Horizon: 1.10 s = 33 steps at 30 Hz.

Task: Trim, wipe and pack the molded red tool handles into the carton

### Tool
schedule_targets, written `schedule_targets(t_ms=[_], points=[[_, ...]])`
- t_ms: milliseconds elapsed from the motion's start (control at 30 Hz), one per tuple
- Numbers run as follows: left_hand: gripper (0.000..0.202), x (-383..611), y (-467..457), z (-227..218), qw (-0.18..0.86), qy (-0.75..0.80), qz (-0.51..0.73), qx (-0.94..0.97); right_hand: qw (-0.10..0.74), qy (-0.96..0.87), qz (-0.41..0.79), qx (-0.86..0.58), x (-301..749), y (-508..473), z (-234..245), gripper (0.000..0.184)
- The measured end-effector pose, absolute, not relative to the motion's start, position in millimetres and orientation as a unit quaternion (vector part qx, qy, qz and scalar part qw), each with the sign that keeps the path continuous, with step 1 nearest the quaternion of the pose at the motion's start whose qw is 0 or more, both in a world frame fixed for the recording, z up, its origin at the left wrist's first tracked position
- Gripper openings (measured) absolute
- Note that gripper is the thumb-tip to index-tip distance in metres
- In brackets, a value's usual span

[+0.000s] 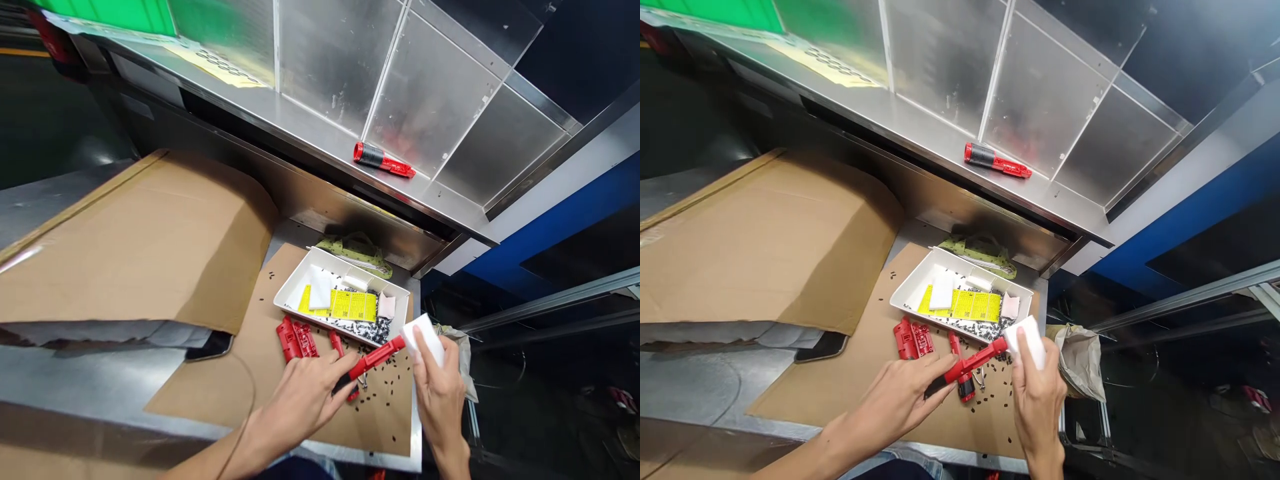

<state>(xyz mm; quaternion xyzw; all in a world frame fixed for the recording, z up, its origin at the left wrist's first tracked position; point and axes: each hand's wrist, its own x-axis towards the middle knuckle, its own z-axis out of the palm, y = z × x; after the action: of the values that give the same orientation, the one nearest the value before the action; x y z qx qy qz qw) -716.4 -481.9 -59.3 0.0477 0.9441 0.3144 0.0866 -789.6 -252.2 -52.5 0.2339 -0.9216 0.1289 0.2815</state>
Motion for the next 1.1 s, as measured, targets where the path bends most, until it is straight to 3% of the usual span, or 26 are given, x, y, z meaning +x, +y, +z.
schedule_targets(t_ms=[133,300,400,500,633,867,1100], points=[[0.036,-719,-483,-62,0.079,0.933,0.349,0.035,0.323,-0.92,0.117,0.191,-784,-246,-44,0.04],[0.03,-719,-487,-61,0.084,0.84,0.536,0.024,0.273,-0.91,0.109,0.293,-780,-260,-56,0.039],[0.041,-715,-493,-58,0.187,0.72,0.668,0.02,0.283,-0.93,0.085,0.219,-796,-250,-64,0.04],[0.062,-712,-497,-58,0.264,0.608,0.748,0.011,0.308,-0.923,0.148,0.175,-801,-238,-65,0.042],[0.069,-711,-499,-60,0.27,0.556,0.786,-0.006,0.312,-0.888,0.236,0.241,-781,-246,-64,0.039],[0.064,-710,-502,-65,0.259,0.562,0.785,0.001,0.343,-0.874,0.246,0.243,-761,-259,-67,0.04],[0.056,-710,-498,-67,0.226,0.62,0.751,-0.007,0.287,-0.887,0.237,0.272,-752,-271,-65,0.039]])
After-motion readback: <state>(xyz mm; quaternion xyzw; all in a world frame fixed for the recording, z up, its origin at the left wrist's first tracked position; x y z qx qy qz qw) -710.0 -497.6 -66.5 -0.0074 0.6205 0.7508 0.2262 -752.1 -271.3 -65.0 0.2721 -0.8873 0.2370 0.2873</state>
